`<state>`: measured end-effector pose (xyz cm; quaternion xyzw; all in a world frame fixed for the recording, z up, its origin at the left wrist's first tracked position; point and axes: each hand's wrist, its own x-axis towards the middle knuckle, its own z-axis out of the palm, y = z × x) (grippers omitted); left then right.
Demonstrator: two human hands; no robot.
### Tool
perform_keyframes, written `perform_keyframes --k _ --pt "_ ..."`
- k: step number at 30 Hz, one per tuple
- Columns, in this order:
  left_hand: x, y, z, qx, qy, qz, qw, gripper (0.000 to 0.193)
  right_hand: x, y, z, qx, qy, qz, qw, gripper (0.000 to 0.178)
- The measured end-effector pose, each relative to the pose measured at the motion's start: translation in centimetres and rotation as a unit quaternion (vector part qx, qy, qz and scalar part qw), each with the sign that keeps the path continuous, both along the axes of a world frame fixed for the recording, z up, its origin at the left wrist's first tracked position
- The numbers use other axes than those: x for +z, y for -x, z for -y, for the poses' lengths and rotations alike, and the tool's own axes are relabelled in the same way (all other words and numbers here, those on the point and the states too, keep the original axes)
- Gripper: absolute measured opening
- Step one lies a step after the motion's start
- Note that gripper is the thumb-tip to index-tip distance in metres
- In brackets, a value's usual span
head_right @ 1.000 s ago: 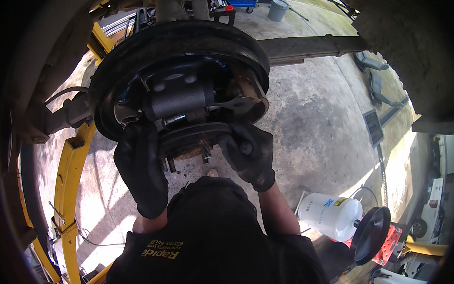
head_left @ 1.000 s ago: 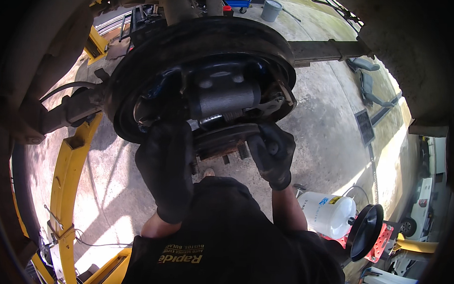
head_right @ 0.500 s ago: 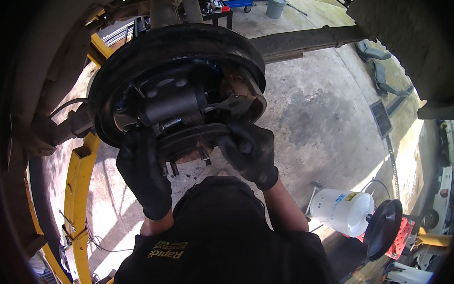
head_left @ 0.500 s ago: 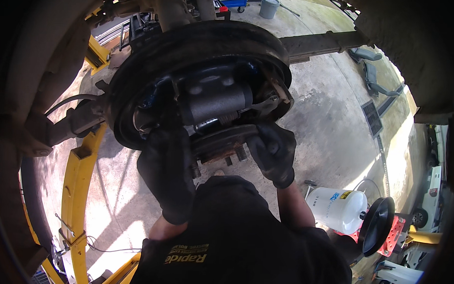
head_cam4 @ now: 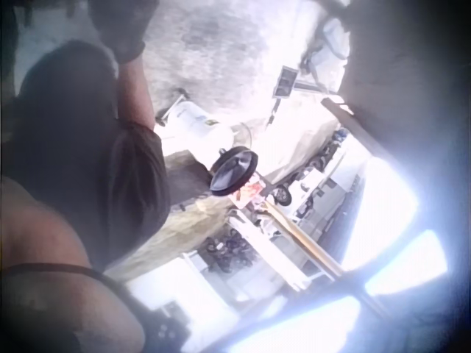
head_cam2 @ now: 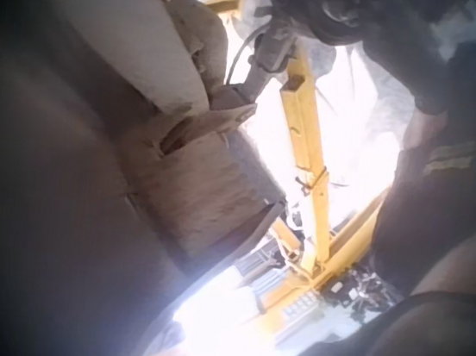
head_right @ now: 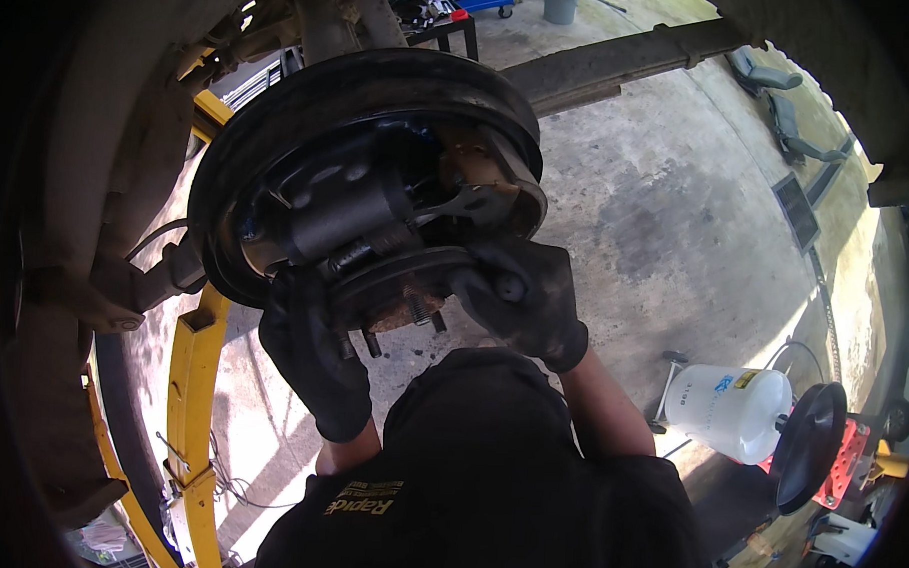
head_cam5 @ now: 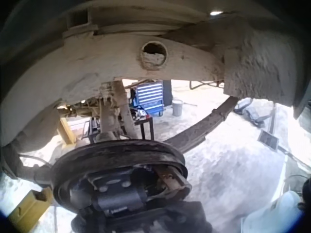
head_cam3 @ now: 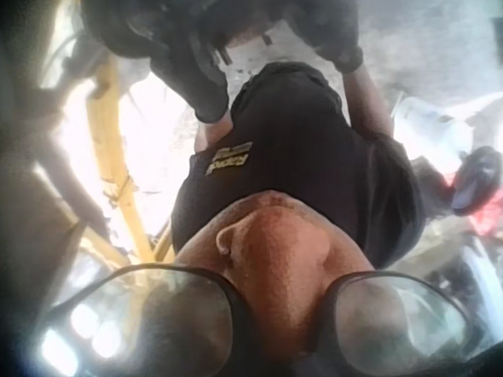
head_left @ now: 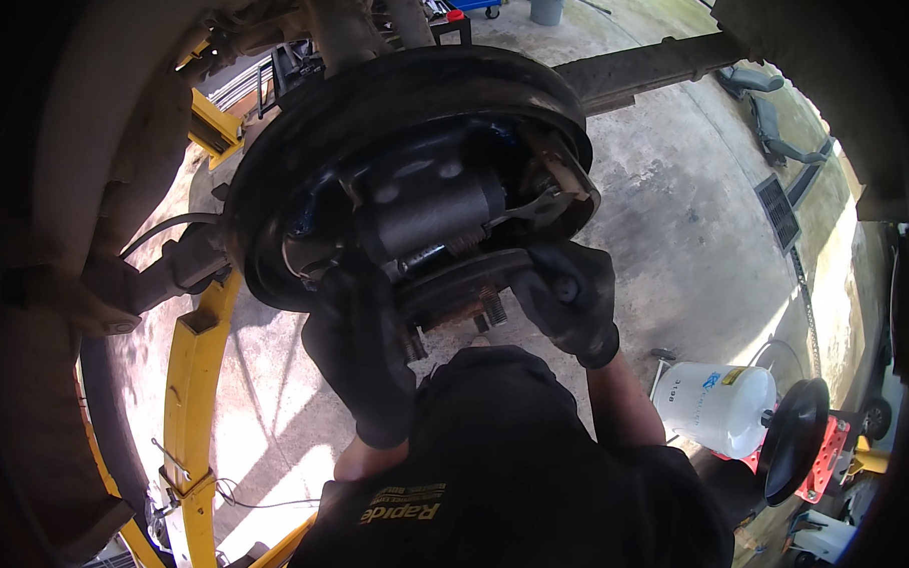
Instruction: The person assembles a drum brake system by hand and with a screwdriver, fitting an adjuster spring onto a brake shoe, mounting the shoes onto the brake assembly, and using the screwdriver to lever springs and components into place.
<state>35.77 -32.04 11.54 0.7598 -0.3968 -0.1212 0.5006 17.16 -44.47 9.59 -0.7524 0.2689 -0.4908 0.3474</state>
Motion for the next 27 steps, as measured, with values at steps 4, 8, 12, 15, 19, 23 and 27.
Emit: perform_keyframes --k 4,8,12,15,19,23,27 --pt "1.5 -0.2 0.4 -0.027 0.012 -0.028 0.999 0.037 0.2 0.4 0.2 0.007 0.011 -0.016 1.000 0.022" --pt "3.3 -0.4 0.8 -0.082 0.081 0.061 0.991 0.030 0.4 0.4 0.4 0.011 0.020 -0.024 0.999 0.023" --pt "5.5 0.0 1.5 -0.126 0.079 -0.002 0.989 0.026 0.3 0.6 0.3 0.018 0.000 -0.022 1.000 0.024" --pt "6.6 0.4 2.6 -0.142 0.084 -0.040 0.985 0.024 0.4 0.6 0.6 0.026 0.018 -0.029 0.999 0.024" --pt "6.8 0.7 3.4 -0.147 0.075 -0.065 0.984 0.021 0.4 0.5 0.8 0.018 0.048 -0.038 0.998 0.024" --pt "6.7 0.1 3.4 -0.137 0.050 0.032 0.989 0.021 0.4 0.7 0.7 0.030 0.028 -0.037 0.998 0.024" --pt "6.3 -0.4 3.3 -0.126 0.053 0.049 0.989 0.022 0.2 0.2 0.6 0.006 0.049 -0.016 0.999 0.021"
